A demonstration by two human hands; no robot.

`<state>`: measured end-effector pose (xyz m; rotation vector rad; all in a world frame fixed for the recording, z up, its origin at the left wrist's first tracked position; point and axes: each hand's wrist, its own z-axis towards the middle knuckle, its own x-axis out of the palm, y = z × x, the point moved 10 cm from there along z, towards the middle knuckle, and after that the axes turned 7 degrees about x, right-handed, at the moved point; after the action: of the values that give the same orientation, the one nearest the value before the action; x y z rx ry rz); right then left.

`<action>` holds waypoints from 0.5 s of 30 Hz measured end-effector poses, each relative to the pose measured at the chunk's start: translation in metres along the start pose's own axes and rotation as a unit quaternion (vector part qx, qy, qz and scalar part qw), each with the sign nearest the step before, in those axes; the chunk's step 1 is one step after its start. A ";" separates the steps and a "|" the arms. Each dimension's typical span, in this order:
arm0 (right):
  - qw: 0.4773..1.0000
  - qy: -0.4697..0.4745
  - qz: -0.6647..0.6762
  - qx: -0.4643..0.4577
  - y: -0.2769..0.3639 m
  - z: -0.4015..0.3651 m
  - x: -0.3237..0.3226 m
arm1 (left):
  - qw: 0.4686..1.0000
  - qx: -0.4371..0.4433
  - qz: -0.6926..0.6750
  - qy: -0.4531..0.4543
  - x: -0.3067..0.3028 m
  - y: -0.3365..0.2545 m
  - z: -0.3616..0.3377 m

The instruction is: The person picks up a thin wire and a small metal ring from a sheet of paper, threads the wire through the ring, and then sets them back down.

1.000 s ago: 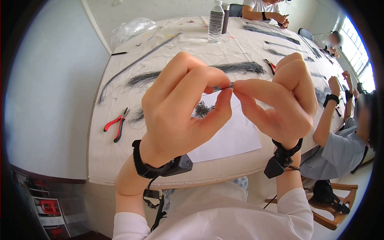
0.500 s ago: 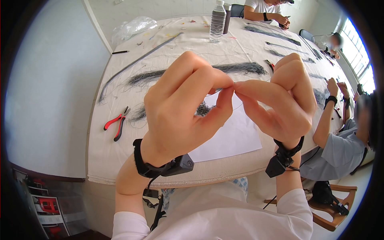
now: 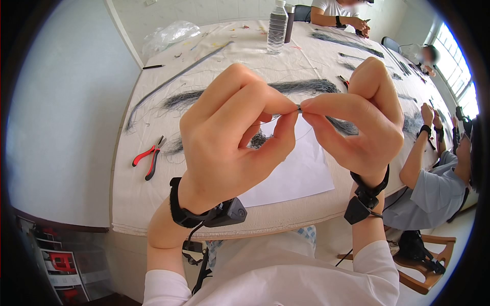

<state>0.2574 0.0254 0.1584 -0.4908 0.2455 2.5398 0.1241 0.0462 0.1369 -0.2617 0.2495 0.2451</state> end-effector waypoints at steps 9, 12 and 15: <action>0.999 0.035 0.037 0.007 -0.004 0.002 0.005 | 0.998 -0.052 -0.031 0.005 0.001 0.004 -0.001; 0.999 0.032 0.031 0.001 -0.003 0.002 0.004 | 0.996 -0.075 -0.036 0.020 0.003 0.007 -0.002; 1.000 0.020 0.017 -0.004 -0.002 0.001 0.002 | 0.996 -0.081 -0.037 0.029 0.005 0.007 -0.001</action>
<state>0.2568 0.0287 0.1585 -0.5448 0.2604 2.5662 0.1264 0.0535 0.1328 -0.4384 0.2774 0.1841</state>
